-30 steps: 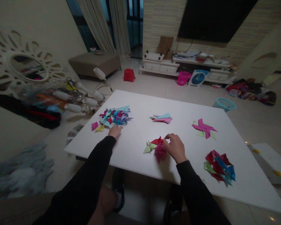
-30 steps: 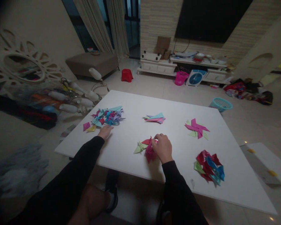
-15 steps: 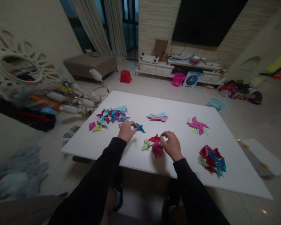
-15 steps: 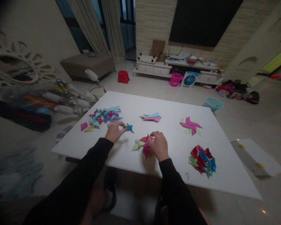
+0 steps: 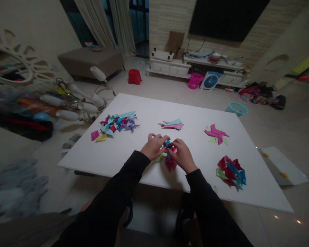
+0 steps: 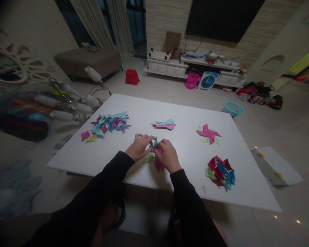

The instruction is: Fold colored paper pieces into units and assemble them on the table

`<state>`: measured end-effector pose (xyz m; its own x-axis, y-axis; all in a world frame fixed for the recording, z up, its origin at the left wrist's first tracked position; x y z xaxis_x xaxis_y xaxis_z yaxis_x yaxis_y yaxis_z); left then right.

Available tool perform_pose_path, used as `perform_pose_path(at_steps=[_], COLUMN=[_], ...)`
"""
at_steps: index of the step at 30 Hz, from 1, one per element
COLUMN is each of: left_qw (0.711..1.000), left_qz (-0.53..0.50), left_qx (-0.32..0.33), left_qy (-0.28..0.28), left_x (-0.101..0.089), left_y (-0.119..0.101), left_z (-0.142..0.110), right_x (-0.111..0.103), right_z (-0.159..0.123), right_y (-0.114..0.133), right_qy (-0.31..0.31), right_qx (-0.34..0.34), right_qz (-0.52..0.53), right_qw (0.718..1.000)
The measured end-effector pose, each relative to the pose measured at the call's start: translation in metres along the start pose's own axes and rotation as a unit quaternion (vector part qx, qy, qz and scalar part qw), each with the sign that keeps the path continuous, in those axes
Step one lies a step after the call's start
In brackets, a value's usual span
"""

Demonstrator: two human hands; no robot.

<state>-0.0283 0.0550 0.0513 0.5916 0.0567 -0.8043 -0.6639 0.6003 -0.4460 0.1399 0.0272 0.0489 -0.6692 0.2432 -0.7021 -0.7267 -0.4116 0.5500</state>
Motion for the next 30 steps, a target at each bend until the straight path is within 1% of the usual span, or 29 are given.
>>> perform_pose_path(at_steps=[3,6,8,11,14,19,21,25,30], left_qw=[1.0,0.999,0.996,0.986,0.976,0.963,0.964,0.976,0.979], left_qz=[-0.015,-0.041,-0.057,-0.092,-0.144,-0.215,-0.224,-0.19,-0.17], left_qx=[0.012,-0.001,-0.027,-0.091,-0.122,-0.118,-0.101,-0.052,-0.046], left_qy=[-0.014,-0.033,-0.062,-0.109,-0.11,-0.107,-0.1,-0.093,-0.105], left_x=[0.002,0.002,0.002,0.003,0.006,0.005,0.006,0.009,0.012], left_y=[-0.003,-0.005,-0.004,0.0,0.003,-0.002,-0.004,-0.003,0.0], left_z=[0.005,0.006,0.005,0.004,0.002,-0.001,0.0,0.004,0.01], right_x=[0.001,-0.002,-0.005,-0.01,-0.013,-0.014,-0.014,-0.013,-0.011], right_z=[0.001,0.002,0.001,-0.001,-0.005,-0.008,-0.007,-0.005,-0.002], right_y=[-0.005,-0.006,-0.005,-0.005,-0.005,-0.006,-0.007,-0.008,-0.009], right_qy=[0.014,0.012,0.002,-0.022,-0.041,-0.044,-0.042,-0.036,-0.032], right_qx=[0.02,0.035,0.04,0.048,0.051,0.047,0.047,0.048,0.044], right_qz=[-0.021,-0.03,-0.029,-0.022,-0.018,-0.025,-0.025,-0.022,-0.007], right_qw=[0.999,0.999,0.999,0.998,0.998,0.998,0.998,0.998,0.999])
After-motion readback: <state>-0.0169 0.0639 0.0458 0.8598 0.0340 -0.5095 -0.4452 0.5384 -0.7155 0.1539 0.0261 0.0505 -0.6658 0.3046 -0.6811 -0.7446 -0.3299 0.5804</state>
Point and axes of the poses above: each hand's wrist, its own z-axis towards the middle knuckle, its own x-axis out of the palm, y = z × x, the point moved 2 cm from there along z, towards the middle knuckle, and after that the axes turned 11 degrees about -y, right-handed, at the moved point
